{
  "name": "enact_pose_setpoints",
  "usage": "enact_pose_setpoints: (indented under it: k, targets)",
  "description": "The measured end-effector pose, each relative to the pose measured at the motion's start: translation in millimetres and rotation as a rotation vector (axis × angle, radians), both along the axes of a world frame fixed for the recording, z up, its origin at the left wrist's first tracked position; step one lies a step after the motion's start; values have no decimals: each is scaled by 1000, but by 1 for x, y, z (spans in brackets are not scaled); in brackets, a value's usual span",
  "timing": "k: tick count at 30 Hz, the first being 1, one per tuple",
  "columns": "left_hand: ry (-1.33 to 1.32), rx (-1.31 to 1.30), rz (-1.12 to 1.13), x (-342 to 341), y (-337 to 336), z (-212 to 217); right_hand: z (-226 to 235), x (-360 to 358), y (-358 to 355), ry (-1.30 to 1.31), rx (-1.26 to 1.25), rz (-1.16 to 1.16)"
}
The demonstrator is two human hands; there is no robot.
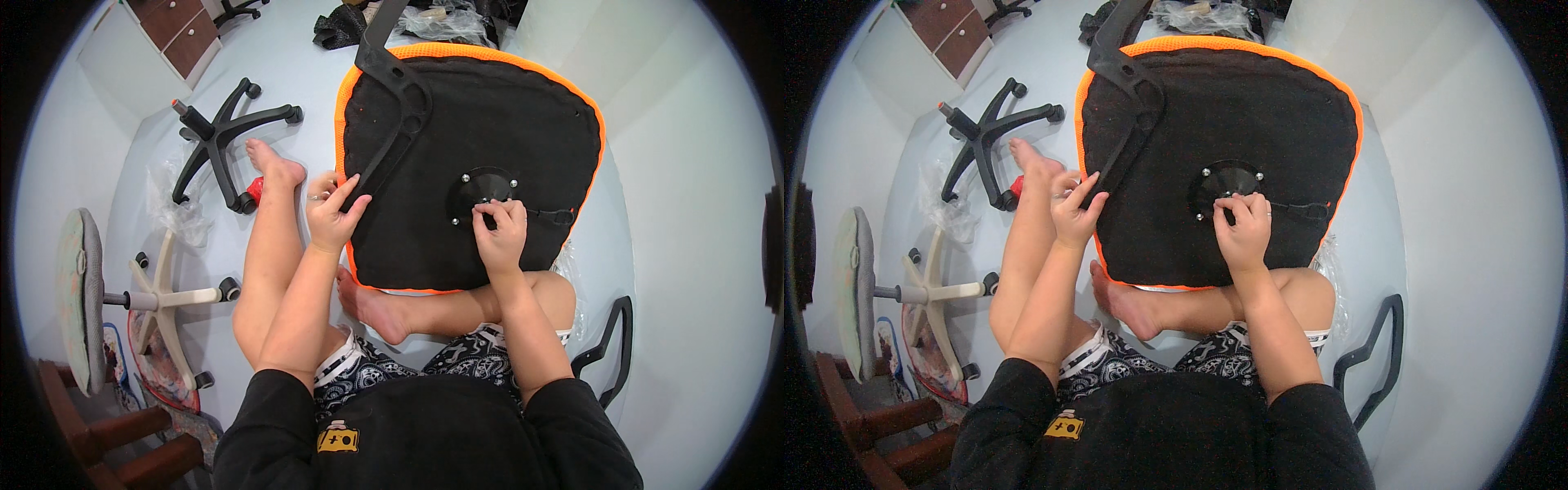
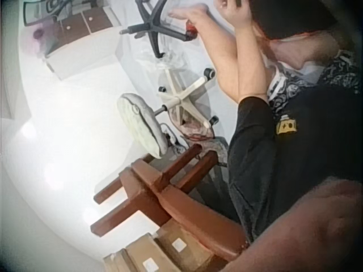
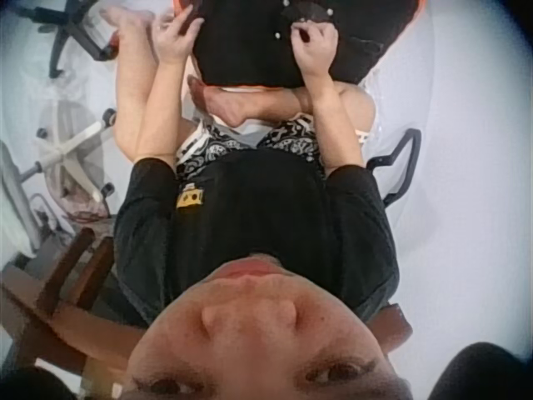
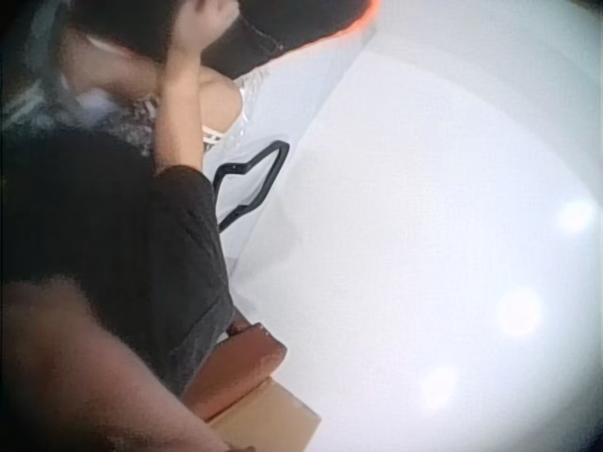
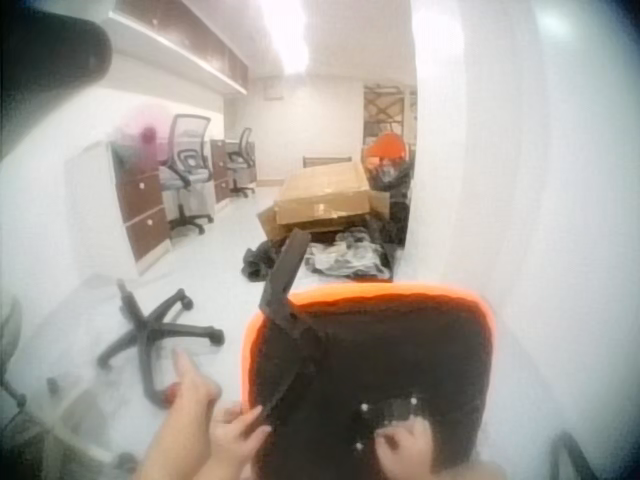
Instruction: The person assembles an office chair by attaching the backrest frame to the seat cushion. They align the parts, insert bolts, and tighten them using a hex key while sitting on the floor.
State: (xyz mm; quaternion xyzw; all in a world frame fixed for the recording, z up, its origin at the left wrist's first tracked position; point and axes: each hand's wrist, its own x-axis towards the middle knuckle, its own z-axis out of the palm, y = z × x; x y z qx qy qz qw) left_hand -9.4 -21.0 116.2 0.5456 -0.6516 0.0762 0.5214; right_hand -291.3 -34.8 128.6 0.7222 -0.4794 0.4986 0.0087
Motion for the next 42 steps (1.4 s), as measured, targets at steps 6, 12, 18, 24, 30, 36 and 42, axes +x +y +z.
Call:
enact_pose_setpoints:
  k: [6, 12, 18, 24, 30, 36, 42]
  targets:
    - [-116, 78, 1, -11, 7, 1, -5, -1, 0, -15, -5, 11]
    - [227, 213, -112, -5, -2, -17, -5, 1, 1, -6, 20, 7]
    - [1145, 305, -564, 15, -22, -32, -5, 5, 2, -12, 32, 2]
    - [973, 427, -622, 15, -31, -34, 0, 7, 6, -9, 34, -15]
    - [694, 446, -401, 18, -21, -30, 3, 9, 9, 15, 20, 5]
    - [467, 597, -180, 11, -16, -5, -2, 6, 8, 1, 31, -1]
    - [455, 640, -158, 11, -16, -3, -4, 8, 7, -26, 37, -3]
